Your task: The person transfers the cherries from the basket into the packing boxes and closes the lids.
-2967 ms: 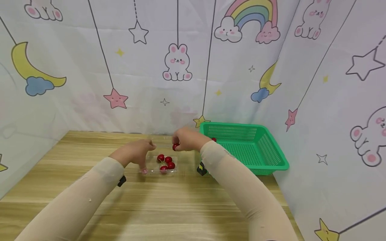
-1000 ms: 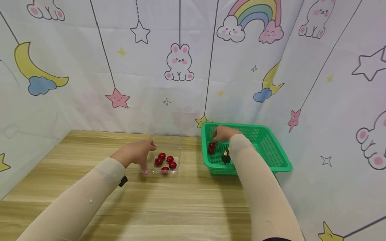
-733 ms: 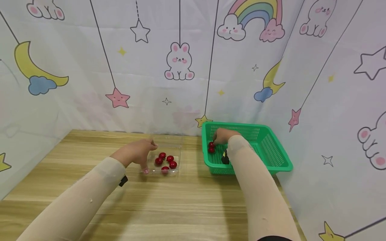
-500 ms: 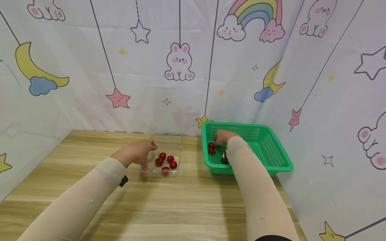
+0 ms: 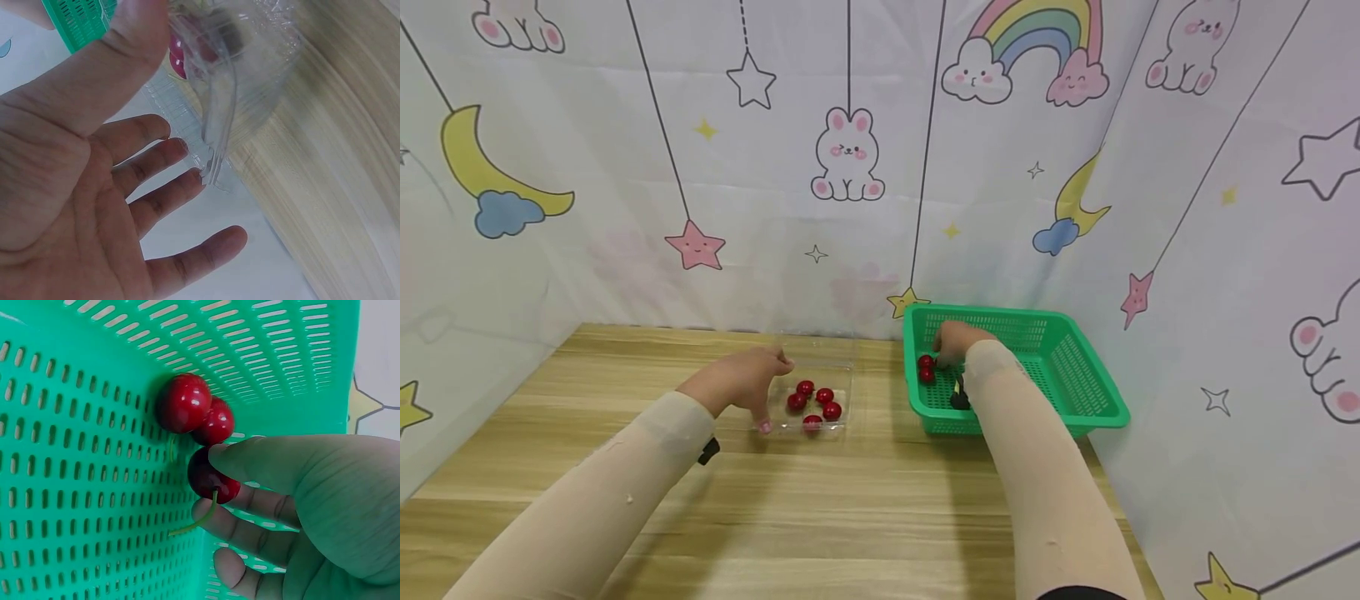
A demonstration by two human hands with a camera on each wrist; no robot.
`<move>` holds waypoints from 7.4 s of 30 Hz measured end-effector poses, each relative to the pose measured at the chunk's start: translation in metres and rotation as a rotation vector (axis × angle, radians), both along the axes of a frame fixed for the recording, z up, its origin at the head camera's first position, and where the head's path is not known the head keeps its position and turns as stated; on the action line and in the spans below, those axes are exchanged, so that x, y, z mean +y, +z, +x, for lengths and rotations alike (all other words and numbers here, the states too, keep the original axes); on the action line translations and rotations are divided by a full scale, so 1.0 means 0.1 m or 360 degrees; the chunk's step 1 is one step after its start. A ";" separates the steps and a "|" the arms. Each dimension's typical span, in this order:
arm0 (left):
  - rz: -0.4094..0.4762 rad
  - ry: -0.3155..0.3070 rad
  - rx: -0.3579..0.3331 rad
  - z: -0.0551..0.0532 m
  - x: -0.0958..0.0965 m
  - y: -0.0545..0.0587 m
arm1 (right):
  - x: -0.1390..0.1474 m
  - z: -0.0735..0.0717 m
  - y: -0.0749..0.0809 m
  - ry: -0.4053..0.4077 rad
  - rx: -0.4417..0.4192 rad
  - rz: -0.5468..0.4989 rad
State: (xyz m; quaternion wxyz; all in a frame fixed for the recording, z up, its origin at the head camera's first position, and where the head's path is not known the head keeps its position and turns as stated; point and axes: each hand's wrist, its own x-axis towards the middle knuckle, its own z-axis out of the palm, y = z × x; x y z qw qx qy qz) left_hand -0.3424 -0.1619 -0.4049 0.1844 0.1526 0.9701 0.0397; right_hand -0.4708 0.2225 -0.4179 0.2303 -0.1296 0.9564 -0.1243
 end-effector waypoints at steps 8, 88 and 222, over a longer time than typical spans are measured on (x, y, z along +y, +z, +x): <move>0.0004 -0.0001 -0.0001 0.02 0.00 0.01 | 0.09 0.04 0.23 0.0035 0.0051 -0.0067; 0.0022 -0.0031 0.0030 0.03 -0.01 0.00 | -0.64 0.50 0.71 0.0137 0.0339 -0.0271; 0.0075 -0.0006 0.0023 0.01 -0.03 -0.02 | -0.13 0.22 0.29 -0.0001 -0.0111 -0.0150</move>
